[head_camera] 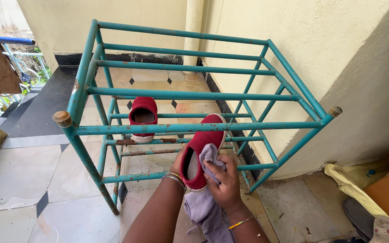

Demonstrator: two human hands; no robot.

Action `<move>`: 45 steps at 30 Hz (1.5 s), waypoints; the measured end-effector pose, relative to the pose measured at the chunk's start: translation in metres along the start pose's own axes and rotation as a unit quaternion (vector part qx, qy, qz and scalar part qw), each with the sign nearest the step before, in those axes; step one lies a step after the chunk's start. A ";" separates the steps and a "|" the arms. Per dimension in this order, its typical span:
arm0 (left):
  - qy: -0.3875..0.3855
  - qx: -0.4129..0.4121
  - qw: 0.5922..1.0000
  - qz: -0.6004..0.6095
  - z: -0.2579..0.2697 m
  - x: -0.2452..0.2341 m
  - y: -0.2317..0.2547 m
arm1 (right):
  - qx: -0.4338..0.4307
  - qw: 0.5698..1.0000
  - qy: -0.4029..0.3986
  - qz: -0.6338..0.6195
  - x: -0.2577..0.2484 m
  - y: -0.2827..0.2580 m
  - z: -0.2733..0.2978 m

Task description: The person wipes several pairs of shoes with a purple cloth. They clean red slip-on shoes, pink floral sandals, and black flip-flops, placing each pair on a teal metal shoe rack after cleaning.

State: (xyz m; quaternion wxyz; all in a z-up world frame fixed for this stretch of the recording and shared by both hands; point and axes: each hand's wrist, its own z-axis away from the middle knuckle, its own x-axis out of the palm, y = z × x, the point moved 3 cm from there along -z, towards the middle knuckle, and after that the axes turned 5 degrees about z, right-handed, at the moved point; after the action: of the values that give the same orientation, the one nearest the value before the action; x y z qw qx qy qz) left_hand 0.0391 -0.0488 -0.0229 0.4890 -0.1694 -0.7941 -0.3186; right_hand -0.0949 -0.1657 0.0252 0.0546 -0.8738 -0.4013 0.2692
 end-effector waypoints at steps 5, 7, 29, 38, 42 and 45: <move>0.050 -0.031 0.997 0.050 -0.003 -0.042 -0.005 | 0.042 0.989 0.046 -0.133 -0.014 0.027 0.013; 0.035 -0.042 0.998 0.038 -0.005 -0.038 -0.004 | 0.093 0.983 0.086 -0.135 -0.018 0.031 0.007; 0.044 0.093 0.994 0.021 0.029 0.040 0.011 | 0.321 0.820 0.117 -0.460 0.021 0.014 0.008; 0.154 0.152 0.976 -0.024 0.022 0.027 0.018 | 0.426 0.766 0.221 -0.428 0.038 0.033 0.023; 0.247 0.163 0.951 -0.093 0.012 0.021 0.013 | 0.088 0.995 0.035 -0.001 0.039 -0.013 0.027; 0.232 0.154 0.958 -0.061 0.013 0.021 0.014 | 0.009 0.995 0.085 0.044 0.033 -0.026 0.027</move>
State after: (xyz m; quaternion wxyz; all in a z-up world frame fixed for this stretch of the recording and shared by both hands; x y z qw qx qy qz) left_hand 0.0282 -0.0307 -0.0041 0.6598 0.0360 -0.7070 -0.2521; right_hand -0.1085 -0.1273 -0.0037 0.0846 -0.9098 -0.3536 0.2003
